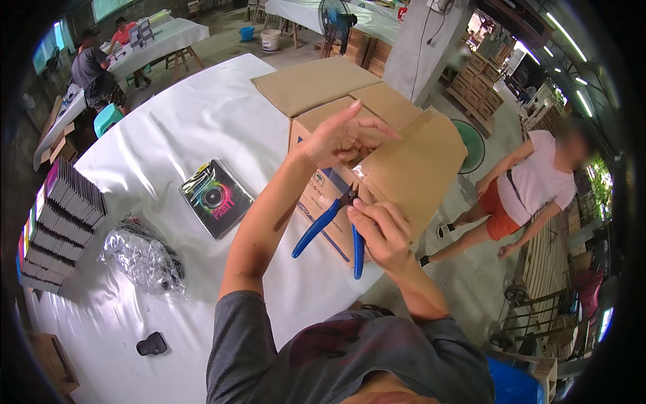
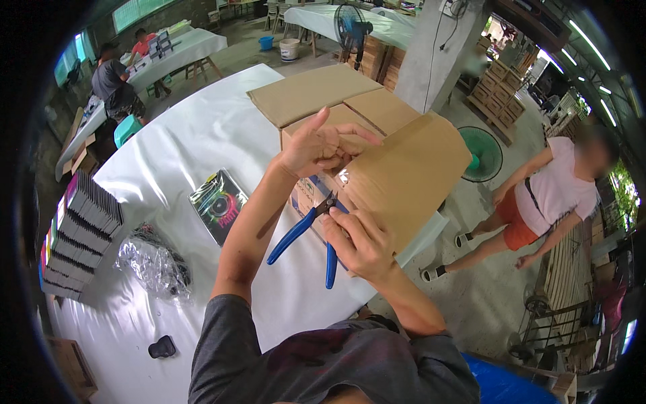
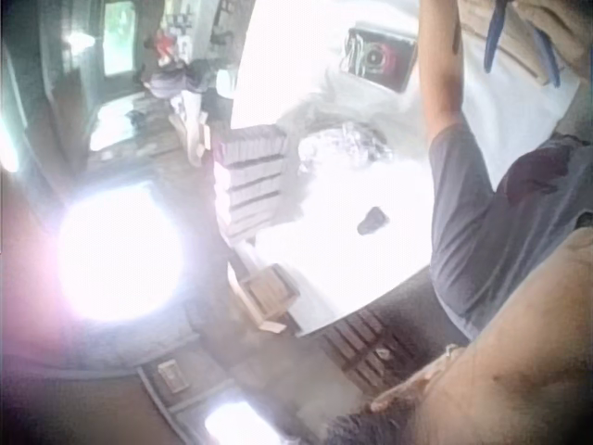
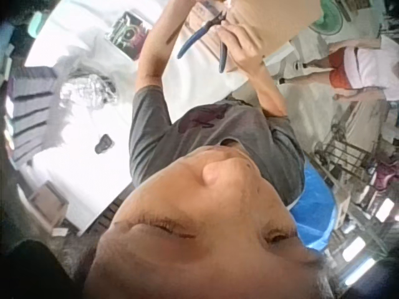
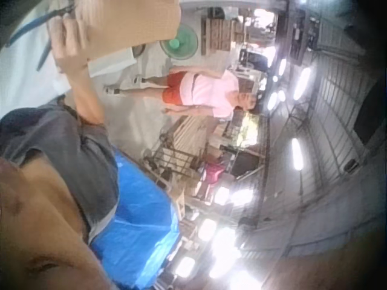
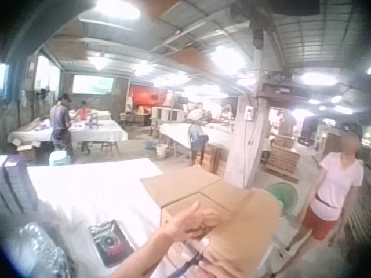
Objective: The person uses pliers to trim the spiral binding edges of a stack of notebooks, then stacks the trimmed notebooks by color on the table. The person then opens a cardboard box with the pliers.
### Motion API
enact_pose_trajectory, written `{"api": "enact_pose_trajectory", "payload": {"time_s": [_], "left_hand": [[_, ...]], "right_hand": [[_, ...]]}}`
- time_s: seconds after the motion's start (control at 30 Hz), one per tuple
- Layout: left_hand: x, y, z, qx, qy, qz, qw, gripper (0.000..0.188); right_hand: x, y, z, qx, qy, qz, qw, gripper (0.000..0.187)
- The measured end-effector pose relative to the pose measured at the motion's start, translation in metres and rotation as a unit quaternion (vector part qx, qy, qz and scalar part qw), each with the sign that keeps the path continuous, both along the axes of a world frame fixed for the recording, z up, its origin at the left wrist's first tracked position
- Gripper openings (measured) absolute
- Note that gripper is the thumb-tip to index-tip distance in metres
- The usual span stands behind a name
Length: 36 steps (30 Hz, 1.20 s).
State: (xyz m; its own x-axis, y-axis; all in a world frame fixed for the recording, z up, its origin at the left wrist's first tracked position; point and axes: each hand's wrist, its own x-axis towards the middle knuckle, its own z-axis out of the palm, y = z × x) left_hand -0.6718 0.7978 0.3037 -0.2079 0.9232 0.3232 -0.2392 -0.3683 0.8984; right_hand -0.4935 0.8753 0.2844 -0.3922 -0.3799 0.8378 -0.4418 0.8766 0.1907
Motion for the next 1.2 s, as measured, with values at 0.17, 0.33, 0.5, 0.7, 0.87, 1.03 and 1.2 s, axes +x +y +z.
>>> {"api": "enact_pose_trajectory", "payload": {"time_s": [0.17, 0.33, 0.5, 0.7, 0.87, 1.03, 1.2], "left_hand": [[0.0, -0.001, 0.004, 0.012, 0.027, 0.005, 1.0, 0.093], [0.0, -0.001, 0.005, 0.02, 0.045, 0.015, 0.999, 0.1], [-0.002, 0.001, 0.001, 0.059, 0.037, -0.043, 0.997, 0.088], [-0.009, -0.001, 0.0, 0.029, 0.066, -0.028, 0.997, 0.109], [-0.006, 0.001, 0.0, 0.02, 0.06, -0.016, 0.998, 0.111], [-0.009, -0.002, 0.0, 0.015, 0.068, -0.035, 0.997, 0.11], [-0.004, -0.003, 0.004, 0.013, 0.065, -0.013, 0.998, 0.108]], "right_hand": [[-0.007, 0.0, -0.002, 0.005, 0.003, -0.041, 0.999, 0.014], [-0.011, -0.001, -0.002, -0.001, -0.003, -0.079, 0.997, 0.012], [-0.012, 0.001, -0.001, -0.001, -0.033, -0.089, 0.996, 0.014], [-0.013, -0.006, 0.001, -0.018, -0.028, -0.119, 0.992, 0.011], [-0.015, -0.006, -0.003, -0.017, -0.023, -0.134, 0.991, 0.013], [-0.014, -0.009, -0.002, 0.009, -0.03, -0.14, 0.99, 0.013], [-0.024, -0.008, -0.003, 0.015, 0.037, -0.12, 0.992, 0.014]]}}
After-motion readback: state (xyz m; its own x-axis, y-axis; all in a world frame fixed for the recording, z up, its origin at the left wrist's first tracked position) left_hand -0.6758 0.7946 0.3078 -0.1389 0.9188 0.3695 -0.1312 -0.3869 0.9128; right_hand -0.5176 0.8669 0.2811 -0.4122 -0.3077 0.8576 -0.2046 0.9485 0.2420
